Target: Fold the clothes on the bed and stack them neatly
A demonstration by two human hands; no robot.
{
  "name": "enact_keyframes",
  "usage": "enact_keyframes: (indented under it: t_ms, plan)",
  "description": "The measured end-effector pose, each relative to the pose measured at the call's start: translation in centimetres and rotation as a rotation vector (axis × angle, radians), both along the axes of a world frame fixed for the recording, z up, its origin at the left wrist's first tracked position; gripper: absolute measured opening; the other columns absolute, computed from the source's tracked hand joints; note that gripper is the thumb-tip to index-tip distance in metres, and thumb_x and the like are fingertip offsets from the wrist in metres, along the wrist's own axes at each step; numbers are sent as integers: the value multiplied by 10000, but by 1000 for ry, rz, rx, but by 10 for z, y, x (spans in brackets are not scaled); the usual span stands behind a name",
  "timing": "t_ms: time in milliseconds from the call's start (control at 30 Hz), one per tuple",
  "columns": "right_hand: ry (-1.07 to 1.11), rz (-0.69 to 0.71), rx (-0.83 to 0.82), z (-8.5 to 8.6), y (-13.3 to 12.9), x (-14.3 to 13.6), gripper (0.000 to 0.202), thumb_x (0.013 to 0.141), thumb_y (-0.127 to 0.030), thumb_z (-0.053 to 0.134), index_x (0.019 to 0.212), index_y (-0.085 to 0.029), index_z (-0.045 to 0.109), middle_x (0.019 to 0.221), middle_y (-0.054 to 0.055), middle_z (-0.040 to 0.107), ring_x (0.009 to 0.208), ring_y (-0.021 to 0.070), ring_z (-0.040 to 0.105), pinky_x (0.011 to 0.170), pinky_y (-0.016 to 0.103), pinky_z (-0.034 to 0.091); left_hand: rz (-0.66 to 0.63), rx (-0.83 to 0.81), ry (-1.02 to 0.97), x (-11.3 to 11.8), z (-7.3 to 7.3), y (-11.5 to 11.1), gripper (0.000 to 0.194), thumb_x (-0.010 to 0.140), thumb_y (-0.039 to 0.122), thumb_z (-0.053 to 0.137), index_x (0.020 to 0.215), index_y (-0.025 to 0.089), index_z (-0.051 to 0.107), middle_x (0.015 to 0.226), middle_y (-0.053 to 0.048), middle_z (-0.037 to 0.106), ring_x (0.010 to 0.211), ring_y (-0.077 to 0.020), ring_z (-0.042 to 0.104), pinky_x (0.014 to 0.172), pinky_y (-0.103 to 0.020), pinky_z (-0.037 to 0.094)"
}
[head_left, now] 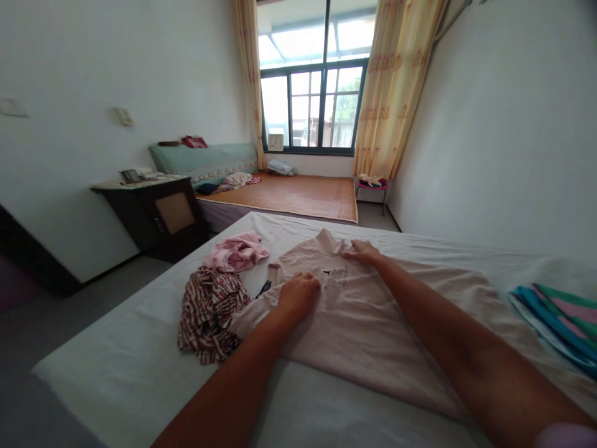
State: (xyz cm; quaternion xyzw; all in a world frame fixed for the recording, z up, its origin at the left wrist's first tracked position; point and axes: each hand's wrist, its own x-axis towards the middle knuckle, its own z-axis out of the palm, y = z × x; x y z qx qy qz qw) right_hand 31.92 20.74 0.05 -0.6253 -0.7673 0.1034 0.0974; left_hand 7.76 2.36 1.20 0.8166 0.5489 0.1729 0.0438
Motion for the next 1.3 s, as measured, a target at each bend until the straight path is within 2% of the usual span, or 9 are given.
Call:
enact_keyframes:
  t_ms: [133, 233, 367, 500, 600, 767, 1000, 1167, 1300]
  plan:
    - [181, 67, -15, 23, -8, -15, 446, 756, -373, 673, 1101, -91, 680, 981, 132, 728, 876, 284, 685, 771, 363, 527, 50, -47, -237, -8, -6, 14, 297, 854, 123, 472, 1008, 198, 714, 1045, -80, 690, 1045, -216, 598, 953, -341, 454]
    - [308, 180, 69, 49, -39, -22, 356, 790, -230, 603, 1131, -160, 676, 1009, 49, 734, 918, 231, 682, 829, 324, 519, 183, -195, -631, -15, -6, 26, 315, 902, 198, 462, 1169, 185, 629, 1070, -90, 675, 938, -185, 650, 878, -322, 507]
    - [346, 675, 306, 66, -132, -31, 386, 854, -209, 543, 1227, -257, 627, 1246, 39, 647, 1170, 220, 571, 1009, 356, 421, 361, -366, -1223, -30, 0, 33, 411, 958, 421, 407, 1322, 235, 451, 1265, -111, 555, 797, -121, 673, 680, -236, 548]
    - [177, 998, 138, 59, -213, -22, 497, 865, -283, 591, 1356, -255, 519, 1278, 76, 620, 1171, 197, 554, 996, 327, 432, 380, -382, -1245, -42, 5, 30, 426, 956, 496, 373, 1284, 242, 473, 1296, -132, 540, 825, -145, 672, 717, -291, 567]
    - [146, 742, 194, 54, -208, 18, 350, 920, -278, 481, 1241, -251, 618, 1159, 63, 680, 1086, 198, 592, 961, 341, 461, 307, -134, -910, -38, 7, 27, 372, 945, 384, 430, 1250, 204, 543, 1261, -135, 582, 1034, -214, 626, 917, -395, 518]
    - [-182, 71, 248, 41, -139, 121, 427, 868, -159, 419, 1226, -217, 645, 1171, 85, 686, 1143, 244, 572, 976, 385, 452, -100, 240, -250, -14, 6, 18, 470, 880, 110, 436, 1321, 229, 546, 1401, -71, 514, 1343, -209, 383, 1143, -422, 288]
    - [-420, 107, 88, 16, -112, 177, 532, 768, -146, 473, 1246, -331, 619, 1357, 37, 579, 1178, 262, 563, 929, 455, 439, -454, 69, 92, 2, 5, 11, 411, 882, 121, 490, 1181, 360, 639, 1312, 6, 590, 1330, -198, 397, 1094, -390, 289]
    - [-556, 17, 75, 37, -122, 198, 332, 743, -201, 550, 1017, -269, 725, 1066, 97, 714, 1086, 299, 579, 878, 461, 418, -316, 164, 146, -8, 7, 13, 269, 885, 191, 516, 1067, 288, 688, 1036, -44, 652, 1065, -197, 547, 1027, -372, 322]
    - [-463, -74, 371, 65, -161, 228, 261, 796, -221, 532, 959, -253, 733, 1056, 83, 716, 1148, 295, 517, 957, 485, 345, -173, 245, 30, -30, 22, 15, 263, 829, 168, 537, 1005, 254, 713, 969, -50, 646, 998, -208, 553, 989, -365, 362]
